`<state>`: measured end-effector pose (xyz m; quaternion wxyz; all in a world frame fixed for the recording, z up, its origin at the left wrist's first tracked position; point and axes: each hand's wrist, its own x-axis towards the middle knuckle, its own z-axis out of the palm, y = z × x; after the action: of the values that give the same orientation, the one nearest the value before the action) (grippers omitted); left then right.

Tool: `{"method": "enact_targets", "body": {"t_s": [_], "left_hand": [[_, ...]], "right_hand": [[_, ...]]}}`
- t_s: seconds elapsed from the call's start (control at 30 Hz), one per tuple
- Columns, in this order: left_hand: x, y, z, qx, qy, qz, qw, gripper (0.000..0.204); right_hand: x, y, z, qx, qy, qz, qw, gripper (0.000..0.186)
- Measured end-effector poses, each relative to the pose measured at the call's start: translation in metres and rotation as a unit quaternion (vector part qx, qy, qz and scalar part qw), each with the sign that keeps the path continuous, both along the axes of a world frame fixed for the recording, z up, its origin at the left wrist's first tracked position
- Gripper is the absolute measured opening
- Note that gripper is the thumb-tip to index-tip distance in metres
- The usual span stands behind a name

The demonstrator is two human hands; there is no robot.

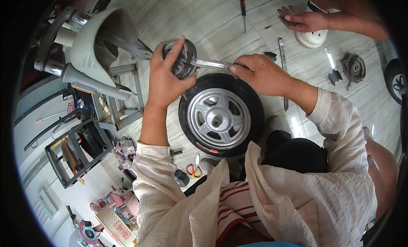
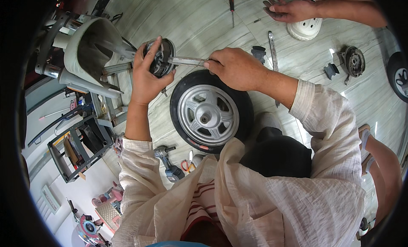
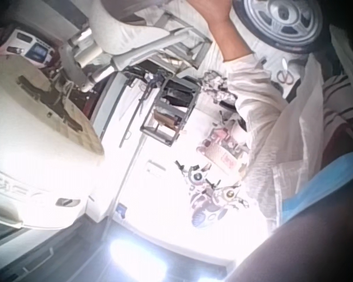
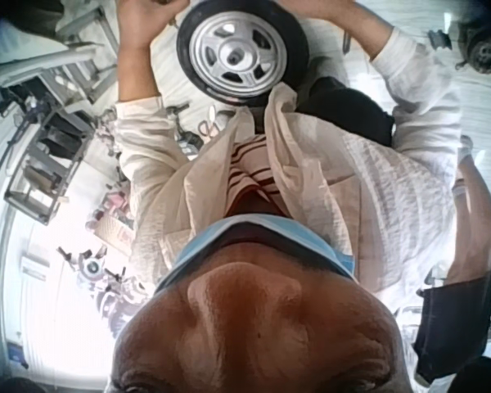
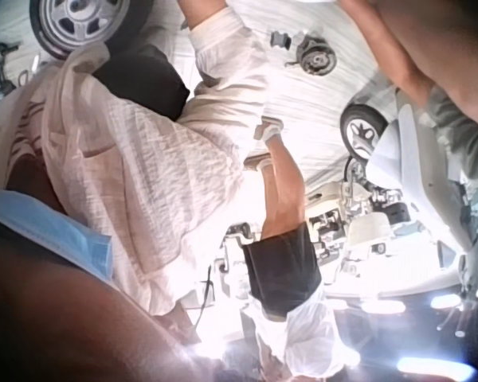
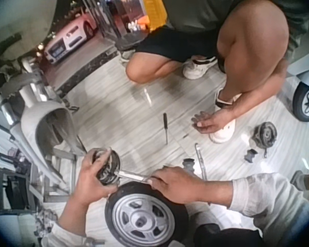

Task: The person inflates a scooter wheel using a hand pump and then assembles a brake assembly by inserting brake shoes into a drum and tightening with a wrench. The person handles the wheel, pump, brake drum, brake shoes, and wrench throughout the task.

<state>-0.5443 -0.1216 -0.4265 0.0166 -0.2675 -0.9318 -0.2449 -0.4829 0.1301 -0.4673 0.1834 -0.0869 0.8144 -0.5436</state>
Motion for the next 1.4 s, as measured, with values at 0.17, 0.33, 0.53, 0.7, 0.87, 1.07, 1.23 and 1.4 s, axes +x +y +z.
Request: {"method": "enact_targets", "body": {"t_s": [0.17, 0.33, 0.53, 0.7, 0.87, 1.07, 1.23, 1.4], "left_hand": [[0.001, -0.003, 0.0, -0.006, 0.0, -0.003, 1.0, 0.086], [0.005, -0.001, 0.001, -0.005, -0.002, 0.006, 1.0, 0.084], [0.008, 0.013, 0.007, -0.019, -0.002, -0.03, 0.999, 0.087], [0.02, -0.001, 0.004, 0.02, 0.042, 0.054, 0.997, 0.111], [0.044, -0.028, -0.022, 0.066, -0.068, 0.121, 0.988, 0.11], [0.039, -0.019, -0.03, 0.165, -0.123, 0.128, 0.97, 0.097], [0.029, -0.029, -0.039, 0.147, -0.109, 0.089, 0.979, 0.099], [0.057, -0.025, -0.067, 0.608, -0.293, 0.27, 0.686, 0.073]], "right_hand": [[-0.001, 0.013, 0.005, 0.054, 0.067, 0.027, 0.996, 0.034], [-0.011, 0.014, 0.006, -0.031, -0.033, -0.102, 0.994, 0.038], [-0.049, -0.044, -0.005, -0.334, -0.23, -0.158, 0.9, 0.047], [-0.057, -0.055, -0.012, -0.357, -0.244, -0.056, 0.9, 0.03], [-0.049, -0.056, -0.034, -0.367, -0.286, -0.073, 0.882, 0.026], [-0.043, -0.066, -0.039, -0.364, -0.337, -0.118, 0.86, 0.028], [-0.039, -0.067, -0.047, -0.391, -0.359, -0.126, 0.838, 0.031], [-0.045, -0.065, -0.043, -0.371, -0.334, -0.115, 0.859, 0.029]]}}
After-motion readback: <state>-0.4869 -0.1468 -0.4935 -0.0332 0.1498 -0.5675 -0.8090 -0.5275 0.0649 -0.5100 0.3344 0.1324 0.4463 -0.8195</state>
